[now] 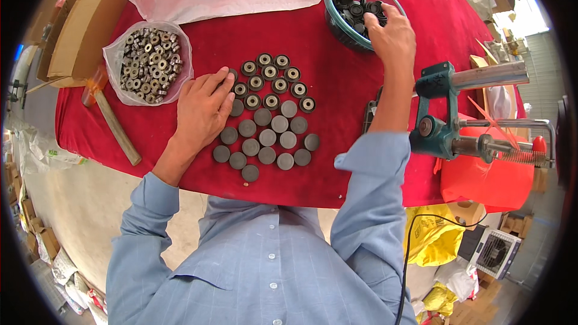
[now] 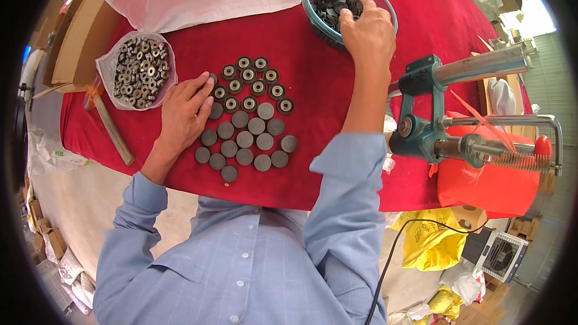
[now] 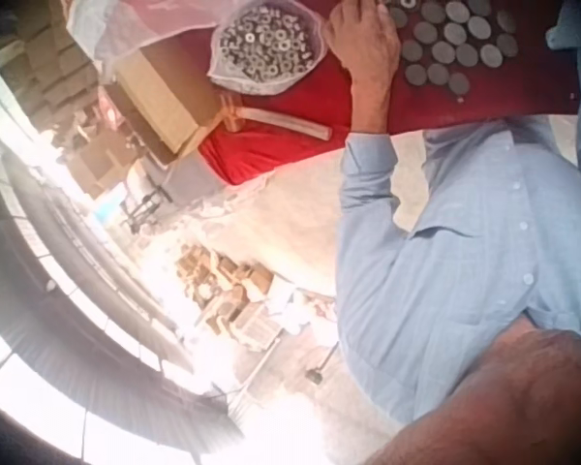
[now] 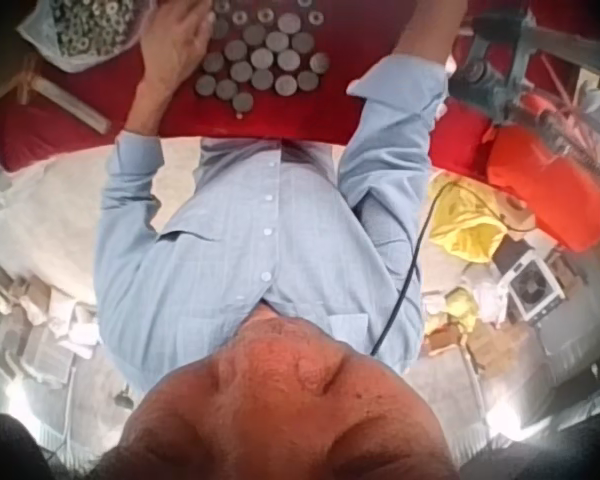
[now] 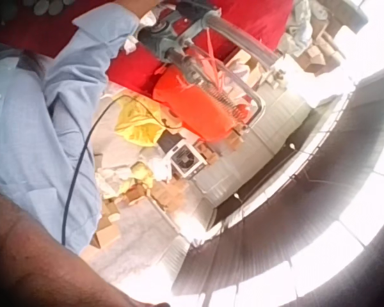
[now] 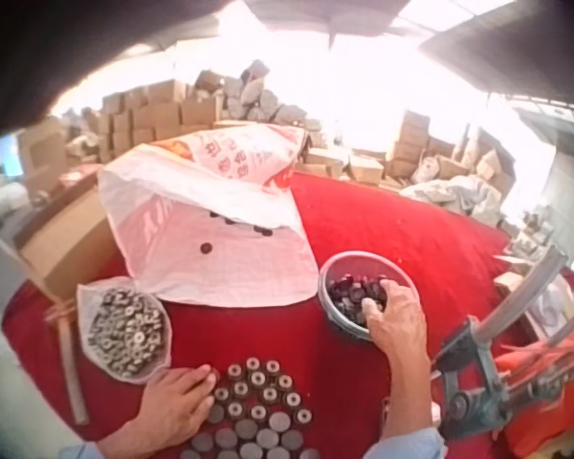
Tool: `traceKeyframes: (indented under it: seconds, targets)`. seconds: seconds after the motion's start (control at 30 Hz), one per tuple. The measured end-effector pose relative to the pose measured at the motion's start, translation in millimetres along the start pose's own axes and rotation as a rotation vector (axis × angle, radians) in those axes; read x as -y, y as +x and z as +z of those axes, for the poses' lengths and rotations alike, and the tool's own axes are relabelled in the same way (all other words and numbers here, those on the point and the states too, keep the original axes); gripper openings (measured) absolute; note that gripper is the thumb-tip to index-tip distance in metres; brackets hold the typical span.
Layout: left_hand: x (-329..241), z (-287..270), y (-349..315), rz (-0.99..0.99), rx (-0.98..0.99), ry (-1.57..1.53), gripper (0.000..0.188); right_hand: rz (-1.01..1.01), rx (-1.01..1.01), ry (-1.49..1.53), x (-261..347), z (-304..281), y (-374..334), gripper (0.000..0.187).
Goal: The person arranges small, round, dark grey objects on a red tablecloth. They pick up the objects from a pile and place them into a neat grid pattern, occasionally adjusting the alignment of the rows and columns. The person uses both hands to handle the objects directly, ensuring they are evenly spaced and aligned.
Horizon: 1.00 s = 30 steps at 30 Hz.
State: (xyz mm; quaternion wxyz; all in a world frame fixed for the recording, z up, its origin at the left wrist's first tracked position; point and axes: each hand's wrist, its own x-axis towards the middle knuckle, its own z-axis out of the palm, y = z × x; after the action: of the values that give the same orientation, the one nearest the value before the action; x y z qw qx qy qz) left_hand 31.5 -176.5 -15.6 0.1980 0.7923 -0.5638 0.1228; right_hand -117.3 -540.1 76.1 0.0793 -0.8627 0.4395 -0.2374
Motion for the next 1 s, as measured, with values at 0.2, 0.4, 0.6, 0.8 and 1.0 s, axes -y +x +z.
traceKeyframes:
  seconds: [0.2,0.4,0.6,0.8,1.0]
  targets:
    - [-3.0,4.3,-4.6,-0.093,-0.012,-0.124,0.046,0.065,0.460,-0.111,-3.8,54.6,57.6,0.104]
    - [-0.8,2.2,-7.8,-0.127,-0.011,-0.173,0.050,-0.003,0.471,-0.235,20.5,62.3,54.7,0.071]
    - [-0.4,5.4,-9.0,-0.130,-0.029,-0.207,0.051,-0.051,0.461,-0.123,-4.0,70.5,67.0,0.050]
    - [1.2,7.8,-11.6,-0.131,-0.043,-0.231,0.050,-0.009,0.157,-0.021,1.3,61.5,52.0,0.030]
    - [1.8,7.7,-10.2,-0.114,-0.056,-0.255,0.050,-0.122,-0.159,0.029,-17.3,69.7,55.7,0.026]
